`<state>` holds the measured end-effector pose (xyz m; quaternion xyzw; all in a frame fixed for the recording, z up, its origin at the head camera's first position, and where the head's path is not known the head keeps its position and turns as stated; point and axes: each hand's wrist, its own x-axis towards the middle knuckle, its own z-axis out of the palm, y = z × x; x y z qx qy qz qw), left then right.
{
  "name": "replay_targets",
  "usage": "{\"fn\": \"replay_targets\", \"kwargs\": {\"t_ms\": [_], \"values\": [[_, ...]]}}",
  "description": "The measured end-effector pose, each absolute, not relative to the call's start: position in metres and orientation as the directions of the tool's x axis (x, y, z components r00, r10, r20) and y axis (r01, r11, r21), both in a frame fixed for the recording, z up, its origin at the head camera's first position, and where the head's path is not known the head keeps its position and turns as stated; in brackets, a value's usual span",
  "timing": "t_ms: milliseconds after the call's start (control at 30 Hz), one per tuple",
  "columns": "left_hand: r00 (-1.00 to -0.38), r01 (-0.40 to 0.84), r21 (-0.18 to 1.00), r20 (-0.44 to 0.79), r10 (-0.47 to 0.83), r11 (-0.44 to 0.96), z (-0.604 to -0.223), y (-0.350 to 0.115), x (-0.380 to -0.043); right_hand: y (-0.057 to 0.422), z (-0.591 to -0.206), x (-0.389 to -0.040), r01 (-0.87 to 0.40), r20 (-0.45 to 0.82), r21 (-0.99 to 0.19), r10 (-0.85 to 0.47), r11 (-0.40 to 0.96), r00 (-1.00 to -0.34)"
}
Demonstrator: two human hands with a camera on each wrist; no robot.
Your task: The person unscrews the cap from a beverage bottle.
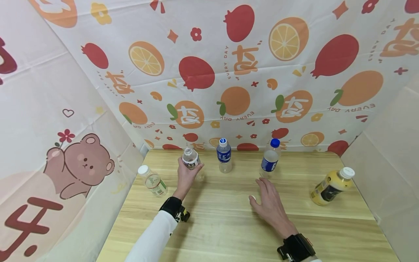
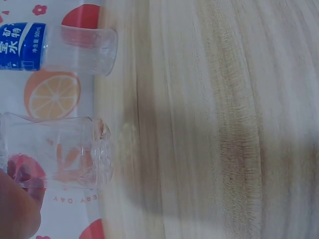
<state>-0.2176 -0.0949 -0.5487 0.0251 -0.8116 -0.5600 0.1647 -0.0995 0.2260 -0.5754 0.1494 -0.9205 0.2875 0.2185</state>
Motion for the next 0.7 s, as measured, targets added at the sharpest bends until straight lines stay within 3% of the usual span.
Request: {"fn": "replay_targets", "kwargs": {"t_ms": [700], "values": [[-0.959, 0.088, 0.935, 0.173, -0.226, 0.343, -0.566, -0.095, -0.233, 0.224, -0.574, -0.099, -0.383, 0.465, -0.48, -0.141, 0.789, -0.874]]}}
